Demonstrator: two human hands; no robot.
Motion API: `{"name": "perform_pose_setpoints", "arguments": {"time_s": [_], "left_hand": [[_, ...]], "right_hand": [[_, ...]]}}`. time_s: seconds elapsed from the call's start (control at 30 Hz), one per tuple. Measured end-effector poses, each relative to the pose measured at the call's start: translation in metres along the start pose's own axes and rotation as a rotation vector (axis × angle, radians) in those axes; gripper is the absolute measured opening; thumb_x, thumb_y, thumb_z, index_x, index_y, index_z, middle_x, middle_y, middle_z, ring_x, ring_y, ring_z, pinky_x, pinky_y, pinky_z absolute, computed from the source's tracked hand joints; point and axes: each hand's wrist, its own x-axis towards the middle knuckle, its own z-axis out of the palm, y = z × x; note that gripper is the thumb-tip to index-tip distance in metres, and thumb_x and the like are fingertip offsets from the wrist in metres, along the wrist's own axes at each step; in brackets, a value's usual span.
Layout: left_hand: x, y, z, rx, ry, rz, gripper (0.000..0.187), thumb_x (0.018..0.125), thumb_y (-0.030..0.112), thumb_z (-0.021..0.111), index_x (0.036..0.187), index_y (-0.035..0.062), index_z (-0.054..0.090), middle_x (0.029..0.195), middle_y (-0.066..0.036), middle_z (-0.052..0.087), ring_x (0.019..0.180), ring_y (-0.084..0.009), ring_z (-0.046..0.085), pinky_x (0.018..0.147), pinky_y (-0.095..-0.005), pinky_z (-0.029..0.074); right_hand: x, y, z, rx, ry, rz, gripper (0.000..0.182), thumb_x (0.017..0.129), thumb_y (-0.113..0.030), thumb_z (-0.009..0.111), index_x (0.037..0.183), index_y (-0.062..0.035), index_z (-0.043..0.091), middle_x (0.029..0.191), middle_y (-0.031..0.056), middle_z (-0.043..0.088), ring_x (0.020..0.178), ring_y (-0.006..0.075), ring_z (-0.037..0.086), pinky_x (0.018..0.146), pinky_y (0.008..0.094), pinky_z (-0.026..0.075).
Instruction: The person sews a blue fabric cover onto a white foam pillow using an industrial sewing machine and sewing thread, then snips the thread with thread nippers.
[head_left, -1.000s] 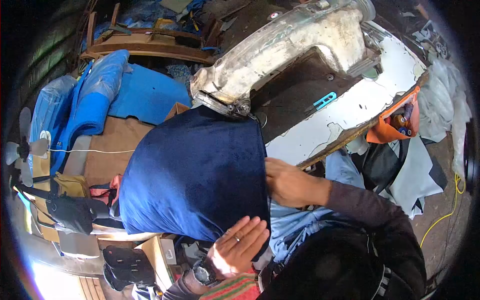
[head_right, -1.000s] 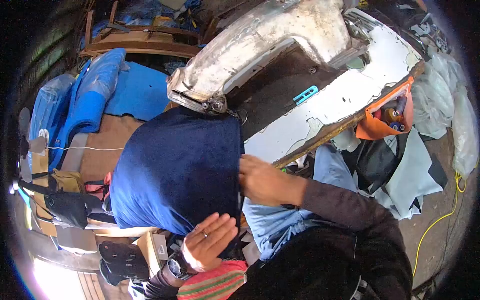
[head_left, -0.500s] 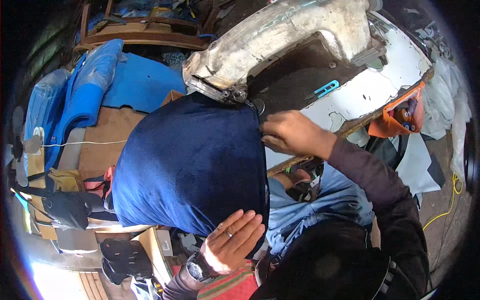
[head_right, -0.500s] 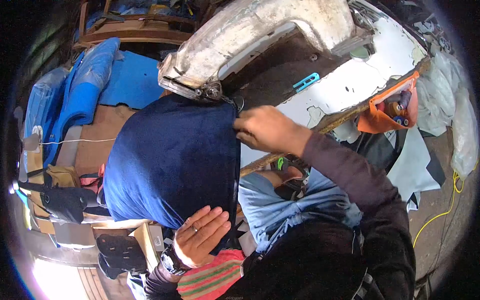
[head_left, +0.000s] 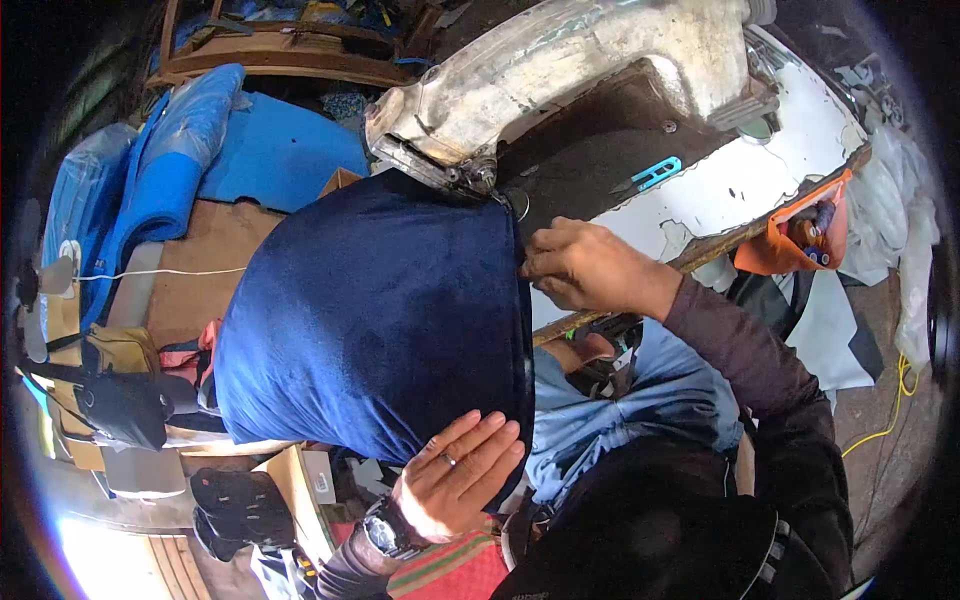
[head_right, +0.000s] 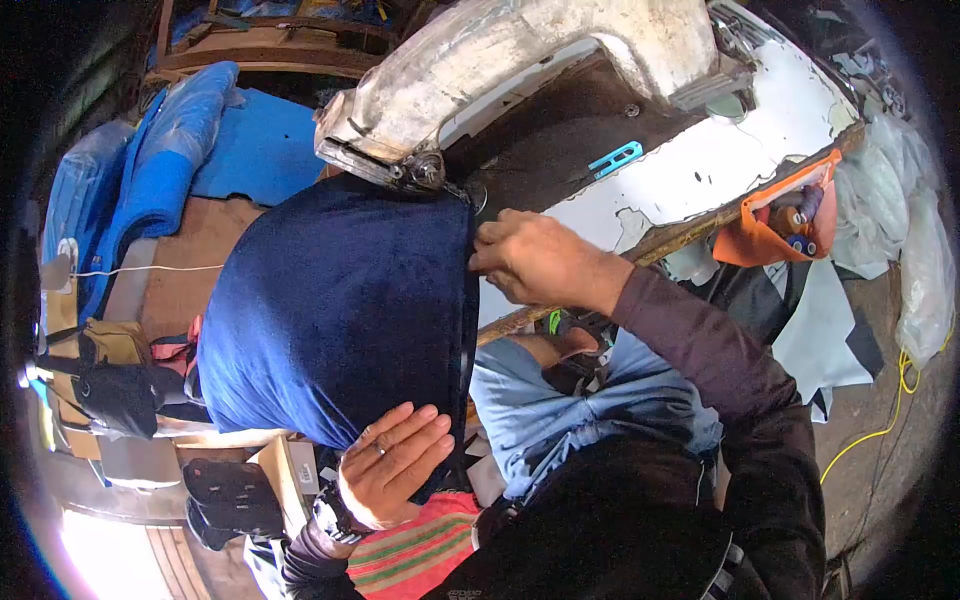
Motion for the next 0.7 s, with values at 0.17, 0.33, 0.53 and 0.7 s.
{"name": "perform_pose_setpoints", "arguments": {"time_s": [0.17, 0.33, 0.53, 0.7], "left_hand": [[-0.001, 0.002, 0.002, -0.007, 0.017, -0.004, 0.063, 0.078, 0.038, 0.077, 0.125, -0.0048, 0.079, 0.138, -0.02, 0.077, 0.136, -0.0348, 0.071, 0.122, -0.0517, 0.052], [-0.003, -0.001, 0.005, 0.035, 0.047, 0.027, 0.054, 0.084, 0.031, 0.075, 0.125, -0.0037, 0.079, 0.14, -0.018, 0.076, 0.137, -0.0335, 0.07, 0.123, -0.0503, 0.052], [-0.001, 0.002, 0.001, 0.05, 0.063, 0.028, 0.042, 0.087, 0.015, 0.07, 0.125, -0.0022, 0.08, 0.142, -0.017, 0.074, 0.137, -0.0315, 0.07, 0.122, -0.0484, 0.053], [0.002, 0.001, -0.002, 0.035, 0.115, 0.032, 0.036, 0.091, 0.012, 0.074, 0.124, -0.0004, 0.081, 0.135, -0.018, 0.077, 0.132, -0.0305, 0.073, 0.121, -0.0456, 0.056]], "right_hand": [[0.006, -0.003, 0.008, -0.186, 0.015, -0.089, 0.026, 0.086, -0.014, 0.082, 0.111, -0.0067, 0.082, 0.105, 0.0072, 0.067, 0.099, 0.0285, 0.067, 0.09, 0.043, 0.059], [0.012, -0.004, 0.007, -0.3, -0.071, -0.116, 0.03, 0.081, -0.015, 0.083, 0.11, -0.0065, 0.08, 0.107, 0.0079, 0.067, 0.102, 0.0282, 0.067, 0.089, 0.0432, 0.059], [0.012, -0.01, 0.005, -0.309, -0.011, -0.129, 0.024, 0.082, -0.017, 0.083, 0.102, -0.005, 0.082, 0.126, 0.0104, 0.07, 0.113, 0.0281, 0.065, 0.096, 0.0425, 0.059], [0.022, -0.008, 0.007, -0.325, 0.011, -0.233, 0.023, 0.081, -0.016, 0.084, 0.098, -0.0013, 0.08, 0.139, 0.0138, 0.07, 0.117, 0.03, 0.065, 0.097, 0.0433, 0.06]]}}
